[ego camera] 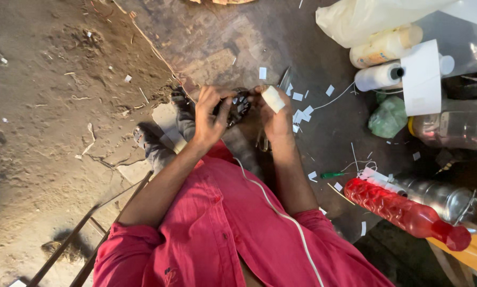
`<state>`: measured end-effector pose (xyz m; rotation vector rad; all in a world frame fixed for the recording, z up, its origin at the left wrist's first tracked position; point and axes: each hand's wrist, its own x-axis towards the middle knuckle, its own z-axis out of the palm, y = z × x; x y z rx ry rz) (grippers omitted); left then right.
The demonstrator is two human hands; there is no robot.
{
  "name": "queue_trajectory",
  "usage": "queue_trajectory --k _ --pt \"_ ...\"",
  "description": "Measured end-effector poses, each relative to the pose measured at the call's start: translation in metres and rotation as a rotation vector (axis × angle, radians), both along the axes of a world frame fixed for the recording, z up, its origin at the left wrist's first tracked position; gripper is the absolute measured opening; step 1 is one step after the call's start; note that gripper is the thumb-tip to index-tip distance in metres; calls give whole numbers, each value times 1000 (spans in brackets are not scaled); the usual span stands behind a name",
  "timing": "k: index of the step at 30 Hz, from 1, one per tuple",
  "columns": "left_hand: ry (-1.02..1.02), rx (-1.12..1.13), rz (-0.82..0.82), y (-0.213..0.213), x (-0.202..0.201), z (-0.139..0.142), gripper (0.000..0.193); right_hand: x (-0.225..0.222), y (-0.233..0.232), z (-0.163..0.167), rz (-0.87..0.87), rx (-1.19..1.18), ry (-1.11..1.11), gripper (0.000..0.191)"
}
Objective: The person inserts small white rectangular pieces into slots on a circular metal component, using shears to trim excess material. They repeatedly pick up pieces, place them into the component, and trim them with the shears.
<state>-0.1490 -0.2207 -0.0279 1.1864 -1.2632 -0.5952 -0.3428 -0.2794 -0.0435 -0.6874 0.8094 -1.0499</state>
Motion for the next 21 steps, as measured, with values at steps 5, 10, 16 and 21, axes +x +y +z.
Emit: queue_trajectory --k 5,10,16,21 --pt "43 -20 -4 5 -1 -1 23 -26 6 4 -63 -291 325 21" --pt "-66 -16 5 5 -1 6 25 -21 40 25 121 -739 916 22" --pt "-350 -33 -7 11 1 15 30 3 47 42 77 -965 968 30" --pt "-250 -65 -53 3 10 20 31 8 46 55 343 -1248 1004 22"
